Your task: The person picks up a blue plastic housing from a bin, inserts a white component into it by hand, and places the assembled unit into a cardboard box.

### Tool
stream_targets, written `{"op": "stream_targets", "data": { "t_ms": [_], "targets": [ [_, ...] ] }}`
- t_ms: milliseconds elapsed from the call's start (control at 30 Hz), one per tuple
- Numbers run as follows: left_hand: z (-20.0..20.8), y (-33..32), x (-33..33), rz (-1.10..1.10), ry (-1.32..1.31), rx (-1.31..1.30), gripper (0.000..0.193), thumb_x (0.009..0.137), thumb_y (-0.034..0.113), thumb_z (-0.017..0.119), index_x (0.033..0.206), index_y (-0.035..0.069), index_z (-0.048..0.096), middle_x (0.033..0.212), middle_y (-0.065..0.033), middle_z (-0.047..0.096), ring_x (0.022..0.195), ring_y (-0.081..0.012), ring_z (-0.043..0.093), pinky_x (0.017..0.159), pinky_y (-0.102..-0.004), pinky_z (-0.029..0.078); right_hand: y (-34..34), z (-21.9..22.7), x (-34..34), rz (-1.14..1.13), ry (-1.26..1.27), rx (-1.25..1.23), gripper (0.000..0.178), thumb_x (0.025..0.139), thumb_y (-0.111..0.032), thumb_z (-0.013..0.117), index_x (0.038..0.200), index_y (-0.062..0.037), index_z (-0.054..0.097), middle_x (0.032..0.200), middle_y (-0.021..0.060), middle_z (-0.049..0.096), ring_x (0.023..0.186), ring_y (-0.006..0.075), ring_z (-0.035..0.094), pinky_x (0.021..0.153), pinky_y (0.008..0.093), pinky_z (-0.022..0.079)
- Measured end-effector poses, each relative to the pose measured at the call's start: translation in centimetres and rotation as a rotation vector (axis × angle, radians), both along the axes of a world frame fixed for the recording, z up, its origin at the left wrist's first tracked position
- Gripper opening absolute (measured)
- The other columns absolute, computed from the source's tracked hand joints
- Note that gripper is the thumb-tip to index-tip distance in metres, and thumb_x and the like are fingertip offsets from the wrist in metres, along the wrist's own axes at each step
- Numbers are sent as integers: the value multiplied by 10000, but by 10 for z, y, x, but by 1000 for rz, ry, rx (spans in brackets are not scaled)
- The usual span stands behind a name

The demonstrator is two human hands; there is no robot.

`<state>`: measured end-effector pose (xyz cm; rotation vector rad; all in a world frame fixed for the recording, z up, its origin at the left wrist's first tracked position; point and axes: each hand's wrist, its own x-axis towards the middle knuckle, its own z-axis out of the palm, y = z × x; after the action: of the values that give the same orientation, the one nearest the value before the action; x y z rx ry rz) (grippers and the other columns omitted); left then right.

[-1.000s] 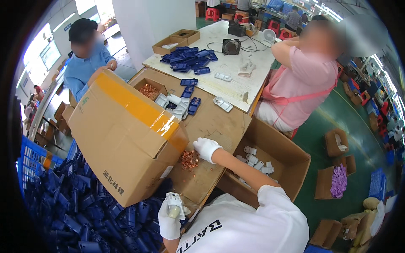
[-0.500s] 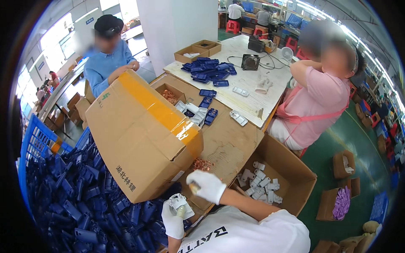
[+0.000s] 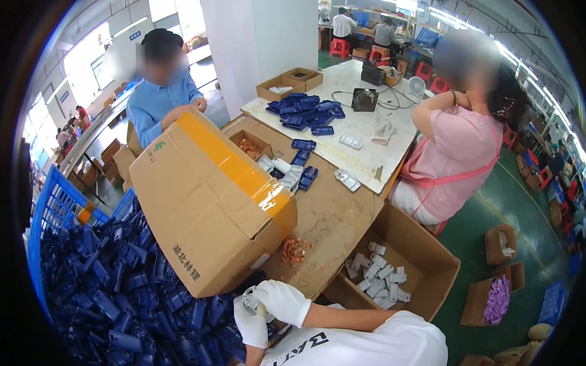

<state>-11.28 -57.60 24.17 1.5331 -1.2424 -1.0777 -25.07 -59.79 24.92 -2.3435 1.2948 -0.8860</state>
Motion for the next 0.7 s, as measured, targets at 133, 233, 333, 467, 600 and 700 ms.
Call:
{"op": "stream_targets", "data": {
  "t_ms": [133, 233, 333, 467, 600, 700],
  "targets": [
    [-11, -1, 1, -1, -11, -42, 302, 800, -12, 702, 1053, -11, 537, 986, -129, 627, 900, -207, 613, 853, -329, 491, -2, -4, 4, -45, 45, -38, 226, 792, -131, 625, 1012, -81, 613, 947, 103, 594, 888, 295, 597, 785, 396, 509],
    [-13, -1, 0, 8, -22, -50, 300, 806, -5, 700, 1061, -10, 541, 995, -130, 634, 906, -207, 615, 852, -332, 491, -5, -8, 6, -47, 41, -53, 221, 789, -135, 631, 1005, -91, 614, 917, 93, 575, 860, 289, 584, 758, 395, 502],
    [-16, 0, -1, 30, -41, -46, 302, 809, -4, 697, 1070, -12, 546, 1015, -132, 646, 925, -209, 620, 865, -332, 491, -7, -11, 7, -41, 26, -54, 212, 782, -139, 645, 989, -102, 616, 909, 88, 566, 858, 288, 573, 742, 393, 494],
    [-11, 2, -2, 27, -28, -69, 308, 806, -9, 697, 1077, -21, 550, 1007, -147, 659, 939, -218, 630, 879, -333, 492, -8, -12, 9, -57, -21, -46, 202, 771, -142, 661, 966, -111, 617, 906, 84, 561, 867, 290, 567, 745, 392, 492],
    [-7, 2, -2, 29, -83, -83, 320, 796, -14, 706, 1077, -24, 553, 1005, -150, 659, 933, -216, 631, 882, -330, 492, -10, -16, 8, -44, -78, -10, 177, 787, -151, 652, 962, -128, 635, 902, 79, 545, 864, 288, 564, 738, 386, 496],
    [0, 2, -1, 0, -168, -77, 314, 794, -22, 706, 1071, -23, 559, 1015, -135, 658, 939, -210, 632, 885, -334, 496, -10, -16, 4, -28, -183, 63, 214, 797, -140, 662, 1010, -143, 636, 918, 80, 554, 875, 299, 561, 761, 383, 489]
  ]
}}
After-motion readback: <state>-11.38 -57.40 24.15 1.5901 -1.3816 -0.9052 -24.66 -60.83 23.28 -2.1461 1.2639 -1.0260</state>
